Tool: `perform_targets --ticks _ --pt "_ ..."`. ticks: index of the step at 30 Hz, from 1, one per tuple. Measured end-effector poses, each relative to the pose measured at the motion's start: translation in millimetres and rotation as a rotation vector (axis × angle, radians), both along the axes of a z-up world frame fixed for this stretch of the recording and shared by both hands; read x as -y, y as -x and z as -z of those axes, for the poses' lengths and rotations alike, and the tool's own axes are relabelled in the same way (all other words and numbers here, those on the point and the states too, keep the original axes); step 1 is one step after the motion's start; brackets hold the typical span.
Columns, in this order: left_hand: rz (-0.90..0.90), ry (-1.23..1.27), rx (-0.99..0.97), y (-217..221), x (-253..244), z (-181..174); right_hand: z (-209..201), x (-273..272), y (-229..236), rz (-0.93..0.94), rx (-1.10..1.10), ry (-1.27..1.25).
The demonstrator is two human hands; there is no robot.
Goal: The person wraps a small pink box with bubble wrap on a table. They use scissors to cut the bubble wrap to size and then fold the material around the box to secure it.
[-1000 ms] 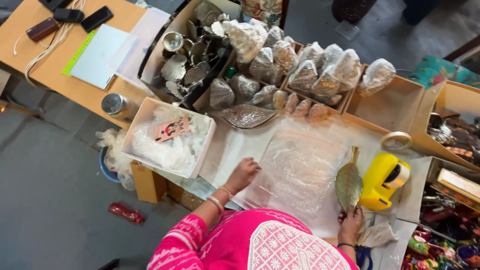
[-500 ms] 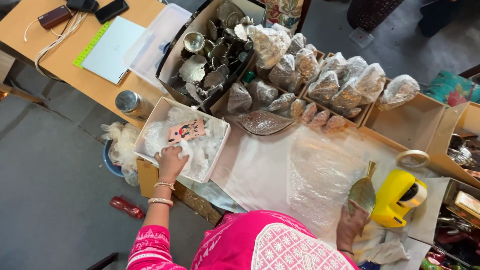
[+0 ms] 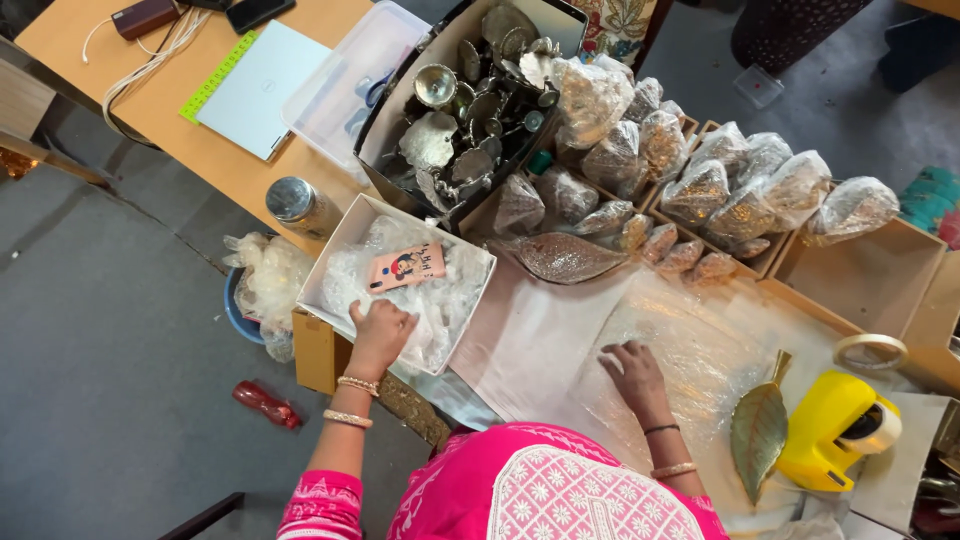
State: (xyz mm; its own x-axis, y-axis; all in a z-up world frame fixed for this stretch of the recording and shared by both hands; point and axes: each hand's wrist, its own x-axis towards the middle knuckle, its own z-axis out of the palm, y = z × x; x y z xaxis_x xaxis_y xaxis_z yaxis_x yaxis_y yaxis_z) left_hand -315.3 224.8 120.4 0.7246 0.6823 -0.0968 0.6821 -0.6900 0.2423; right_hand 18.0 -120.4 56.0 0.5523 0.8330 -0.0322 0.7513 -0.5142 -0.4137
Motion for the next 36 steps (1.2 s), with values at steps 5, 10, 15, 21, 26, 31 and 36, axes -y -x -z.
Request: perform_targets --ticks 5,10,15,21,26,31,36 --pt "-0.177 -0.140 0.242 -22 -53 10 -38 -39 10 0.047 -0.153 -0.168" --pt "-0.224 -0.260 0.488 -57 -120 53 -34 -57 24 -0.010 -0.217 -0.167" --pt "-0.195 -0.022 0.515 -70 -163 95 -14 -40 30 -0.070 -0.183 -0.197" --pt "-0.219 0.245 0.823 -63 -137 44 -1 -14 26 0.122 -0.367 -0.247" --pt "-0.139 0.230 0.820 -61 -97 34 -27 -64 29 0.061 -0.469 -0.274" --pt "-0.123 0.406 0.919 -64 -68 21 -54 -156 47 -0.195 -0.495 -0.397" --pt "0.078 0.483 1.034 -69 -38 15 -106 -246 88 -0.322 -0.509 -0.224"
